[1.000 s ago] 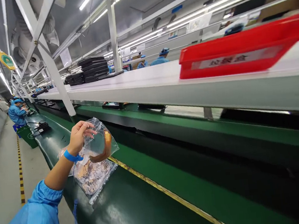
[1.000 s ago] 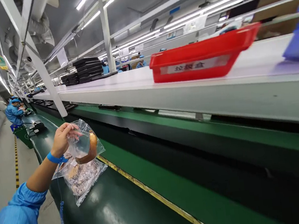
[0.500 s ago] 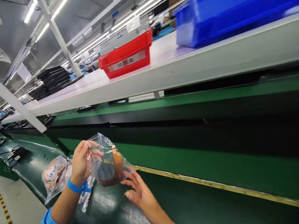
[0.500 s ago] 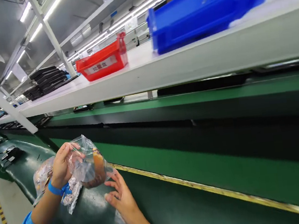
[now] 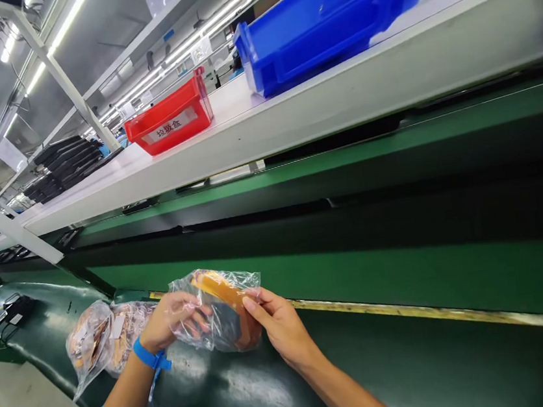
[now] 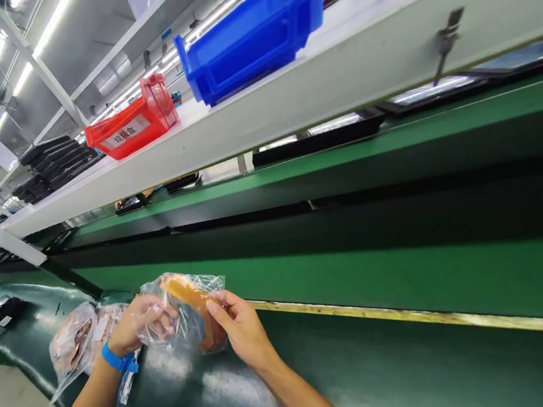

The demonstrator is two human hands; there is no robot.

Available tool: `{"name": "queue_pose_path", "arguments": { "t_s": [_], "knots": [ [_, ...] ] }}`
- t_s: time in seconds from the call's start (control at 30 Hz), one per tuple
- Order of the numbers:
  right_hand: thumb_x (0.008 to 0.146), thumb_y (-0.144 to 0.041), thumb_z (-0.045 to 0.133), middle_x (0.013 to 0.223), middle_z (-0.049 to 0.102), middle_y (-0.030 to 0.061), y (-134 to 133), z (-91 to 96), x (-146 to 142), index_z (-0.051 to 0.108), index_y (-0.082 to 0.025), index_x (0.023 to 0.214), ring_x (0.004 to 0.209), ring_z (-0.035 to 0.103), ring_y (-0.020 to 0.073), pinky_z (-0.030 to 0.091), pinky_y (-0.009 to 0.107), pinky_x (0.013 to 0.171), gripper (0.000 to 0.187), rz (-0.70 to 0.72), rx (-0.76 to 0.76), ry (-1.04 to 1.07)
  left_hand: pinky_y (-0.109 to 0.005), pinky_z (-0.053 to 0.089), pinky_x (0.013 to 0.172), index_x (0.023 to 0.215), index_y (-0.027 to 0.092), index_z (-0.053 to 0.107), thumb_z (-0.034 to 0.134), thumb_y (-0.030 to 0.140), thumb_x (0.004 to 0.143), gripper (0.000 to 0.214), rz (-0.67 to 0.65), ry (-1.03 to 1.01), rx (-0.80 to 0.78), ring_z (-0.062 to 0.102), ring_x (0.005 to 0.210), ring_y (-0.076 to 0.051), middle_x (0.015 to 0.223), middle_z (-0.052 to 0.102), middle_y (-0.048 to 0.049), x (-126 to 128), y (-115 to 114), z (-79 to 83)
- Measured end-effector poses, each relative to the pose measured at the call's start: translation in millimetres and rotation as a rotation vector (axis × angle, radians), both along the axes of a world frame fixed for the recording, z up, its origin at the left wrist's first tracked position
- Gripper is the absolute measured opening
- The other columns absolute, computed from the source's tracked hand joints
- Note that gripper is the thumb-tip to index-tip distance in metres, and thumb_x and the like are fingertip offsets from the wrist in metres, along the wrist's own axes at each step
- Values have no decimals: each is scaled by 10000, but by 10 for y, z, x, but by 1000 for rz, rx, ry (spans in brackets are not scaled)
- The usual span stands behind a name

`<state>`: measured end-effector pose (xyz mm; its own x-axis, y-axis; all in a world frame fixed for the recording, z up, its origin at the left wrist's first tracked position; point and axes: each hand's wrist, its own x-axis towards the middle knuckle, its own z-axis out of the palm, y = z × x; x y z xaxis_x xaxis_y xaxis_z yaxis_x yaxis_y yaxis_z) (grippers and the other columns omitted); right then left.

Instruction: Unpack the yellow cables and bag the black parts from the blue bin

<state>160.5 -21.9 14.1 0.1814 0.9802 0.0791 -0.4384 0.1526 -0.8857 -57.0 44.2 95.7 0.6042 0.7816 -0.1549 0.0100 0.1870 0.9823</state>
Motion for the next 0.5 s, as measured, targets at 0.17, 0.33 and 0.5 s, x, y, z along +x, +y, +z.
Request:
{"name": "queue_pose_path", "arguments": {
  "t_s": [0.17,0.33,0.5],
  "knots": [
    [767,-787,778,839,742,81,-10,20,68,768,-180,927,726,662,205,559,332,715,628,61,57,-93,-211,528,449,1026,135,736,866,560,813,493,-84,35,130,723,589,-200,973,767,-146,130,-62,-67],
    [824,-746,739,906,765,98,-16,58,129,810,-189,934,839,704,252,582,363,801,572,122,104,-242,-187,481,456,1093,145,721,894,554,781,543,63,-71,238,704,628,-196,800,739,-102,265,-111,-117],
    [843,-746,717,798,715,82,9,17,175,799,-175,842,737,632,217,524,314,676,576,117,135,-306,-155,440,478,1081,167,700,953,475,721,537,217,-221,79,675,635,-145,846,734,-75,425,-162,-218]
  ]
}}
